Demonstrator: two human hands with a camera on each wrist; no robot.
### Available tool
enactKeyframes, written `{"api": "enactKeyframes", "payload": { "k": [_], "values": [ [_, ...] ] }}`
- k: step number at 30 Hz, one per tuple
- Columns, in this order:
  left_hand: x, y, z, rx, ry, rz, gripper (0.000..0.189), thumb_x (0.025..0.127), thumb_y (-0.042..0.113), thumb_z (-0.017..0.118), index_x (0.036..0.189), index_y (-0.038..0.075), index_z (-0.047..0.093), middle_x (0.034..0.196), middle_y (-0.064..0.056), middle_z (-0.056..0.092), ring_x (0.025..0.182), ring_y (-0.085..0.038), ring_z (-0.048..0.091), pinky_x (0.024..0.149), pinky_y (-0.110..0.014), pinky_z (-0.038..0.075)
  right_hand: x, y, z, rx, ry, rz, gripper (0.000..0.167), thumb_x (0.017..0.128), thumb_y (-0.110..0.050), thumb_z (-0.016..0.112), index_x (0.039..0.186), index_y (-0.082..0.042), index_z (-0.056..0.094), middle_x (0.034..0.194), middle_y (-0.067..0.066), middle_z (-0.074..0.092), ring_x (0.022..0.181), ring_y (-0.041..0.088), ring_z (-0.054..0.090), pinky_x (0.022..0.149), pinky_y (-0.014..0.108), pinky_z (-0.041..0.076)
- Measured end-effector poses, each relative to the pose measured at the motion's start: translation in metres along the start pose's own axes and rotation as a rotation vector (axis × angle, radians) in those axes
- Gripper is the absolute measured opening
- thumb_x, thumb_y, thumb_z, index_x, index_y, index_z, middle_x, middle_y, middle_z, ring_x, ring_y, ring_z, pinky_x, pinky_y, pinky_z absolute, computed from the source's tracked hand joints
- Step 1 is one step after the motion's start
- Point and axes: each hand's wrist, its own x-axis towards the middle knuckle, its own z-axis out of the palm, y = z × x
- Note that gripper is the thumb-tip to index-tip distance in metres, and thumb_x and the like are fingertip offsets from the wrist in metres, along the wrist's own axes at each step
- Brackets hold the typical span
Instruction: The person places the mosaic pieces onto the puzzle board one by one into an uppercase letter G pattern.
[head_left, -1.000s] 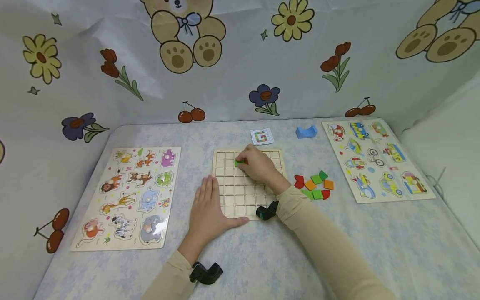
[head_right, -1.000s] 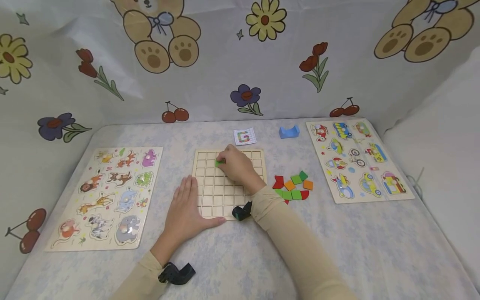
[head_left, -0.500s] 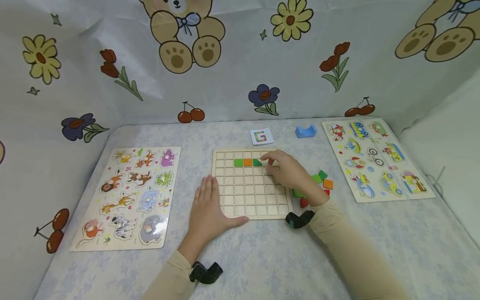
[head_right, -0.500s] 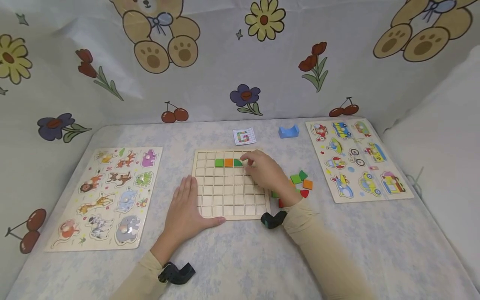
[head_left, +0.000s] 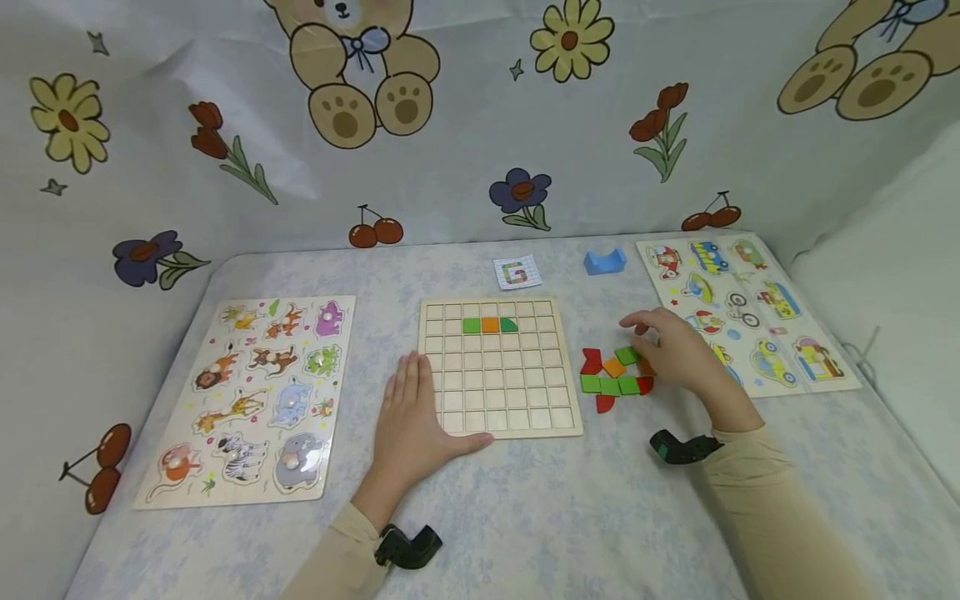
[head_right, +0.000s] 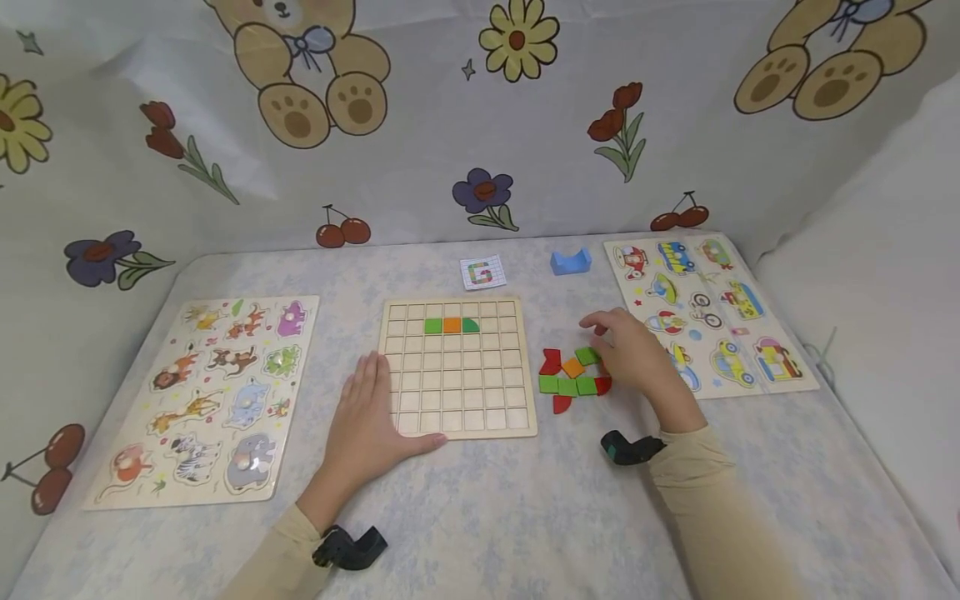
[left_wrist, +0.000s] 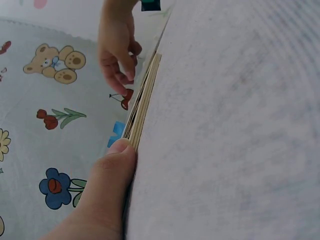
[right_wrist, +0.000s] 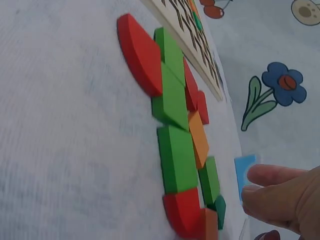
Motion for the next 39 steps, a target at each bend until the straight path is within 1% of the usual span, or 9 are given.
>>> {"api": "enactKeyframes", "payload": {
  "k": [5, 7, 10, 13, 16, 20, 24, 30, 39],
  "values": [
    [0.0, -0.001, 0.0, 0.0, 0.0, -0.002, 0.151, 0.054, 0.099, 0.054, 0.159, 0.001, 0.006, 0.168, -0.015, 0.004, 0.156, -0.028, 0.001, 0.126, -0.048, 0.01, -0.004, 0.012, -0.005, -0.006, -0.05, 0.027, 0.03, 0.099, -0.01, 0.056, 0.128, -0.01, 0.063, 0.12, 0.02, 0.058, 0.107, 0.035, 0.051, 0.09, 0.053, 0.047],
    [0.0, -0.001, 0.0, -0.001, -0.002, -0.005, 0.151, 0.054, 0.099, 0.054, 0.159, 0.001, 0.006, 0.168, -0.015, 0.003, 0.156, -0.028, 0.001, 0.126, -0.048, 0.01, -0.003, 0.014, -0.005, 0.0, -0.066, 0.025, 0.029, 0.098, -0.01, 0.057, 0.127, -0.01, 0.064, 0.12, 0.02, 0.058, 0.11, 0.035, 0.05, 0.094, 0.057, 0.045],
    [0.0, -0.002, -0.001, -0.003, -0.003, -0.006, 0.151, 0.054, 0.099, 0.054, 0.159, 0.001, 0.006, 0.168, -0.015, 0.003, 0.156, -0.028, 0.0, 0.126, -0.048, 0.009, -0.001, 0.017, -0.005, 0.006, -0.08, 0.007, 0.028, 0.097, -0.009, 0.058, 0.125, -0.008, 0.065, 0.118, 0.019, 0.059, 0.109, 0.034, 0.05, 0.097, 0.058, 0.044],
    [-0.001, -0.002, -0.001, -0.002, -0.004, -0.007, 0.151, 0.055, 0.099, 0.054, 0.159, 0.001, 0.006, 0.168, -0.015, 0.003, 0.156, -0.028, 0.0, 0.126, -0.047, 0.008, 0.002, 0.017, -0.006, 0.004, -0.084, 0.006, 0.027, 0.097, -0.01, 0.059, 0.123, -0.007, 0.065, 0.115, 0.018, 0.06, 0.106, 0.033, 0.05, 0.092, 0.054, 0.046],
    [-0.001, -0.002, -0.001, 0.0, -0.005, -0.006, 0.15, 0.055, 0.099, 0.054, 0.159, 0.001, 0.006, 0.168, -0.015, 0.003, 0.156, -0.028, 0.0, 0.126, -0.047, 0.008, 0.006, 0.016, -0.008, 0.006, -0.096, 0.026, 0.026, 0.097, -0.012, 0.06, 0.122, -0.007, 0.065, 0.112, 0.017, 0.061, 0.103, 0.032, 0.05, 0.085, 0.045, 0.047],
    [-0.001, -0.002, -0.002, 0.001, -0.005, -0.005, 0.15, 0.055, 0.099, 0.054, 0.159, 0.001, 0.006, 0.168, -0.015, 0.004, 0.156, -0.028, 0.0, 0.126, -0.047, 0.009, 0.01, 0.017, -0.009, 0.021, -0.112, 0.052, 0.023, 0.098, -0.015, 0.061, 0.119, -0.008, 0.066, 0.106, 0.015, 0.059, 0.096, 0.03, 0.051, 0.075, 0.036, 0.045],
    [-0.001, -0.001, -0.002, -0.006, -0.006, -0.005, 0.15, 0.055, 0.098, 0.055, 0.159, 0.001, 0.006, 0.168, -0.015, 0.003, 0.156, -0.028, 0.0, 0.126, -0.047, 0.009, 0.012, 0.019, -0.008, 0.028, -0.101, 0.068, 0.018, 0.099, -0.016, 0.059, 0.114, -0.009, 0.065, 0.097, 0.012, 0.057, 0.088, 0.027, 0.051, 0.068, 0.032, 0.042],
    [0.0, 0.001, -0.002, -0.003, -0.004, 0.001, 0.15, 0.055, 0.097, 0.056, 0.159, 0.001, 0.007, 0.168, -0.016, 0.004, 0.156, -0.029, 0.001, 0.126, -0.048, 0.01, 0.011, 0.021, -0.006, 0.014, -0.102, 0.088, 0.017, 0.099, -0.02, 0.06, 0.113, -0.01, 0.063, 0.096, 0.011, 0.056, 0.087, 0.025, 0.051, 0.067, 0.031, 0.041],
    [0.0, 0.001, -0.002, 0.001, -0.007, 0.005, 0.149, 0.056, 0.096, 0.057, 0.159, 0.001, 0.007, 0.168, -0.016, 0.004, 0.156, -0.029, 0.001, 0.126, -0.048, 0.01, 0.009, 0.026, -0.01, 0.019, -0.143, 0.062, 0.021, 0.096, -0.022, 0.066, 0.111, -0.008, 0.064, 0.089, 0.006, 0.055, 0.085, 0.023, 0.05, 0.067, 0.031, 0.039]
  ]
}}
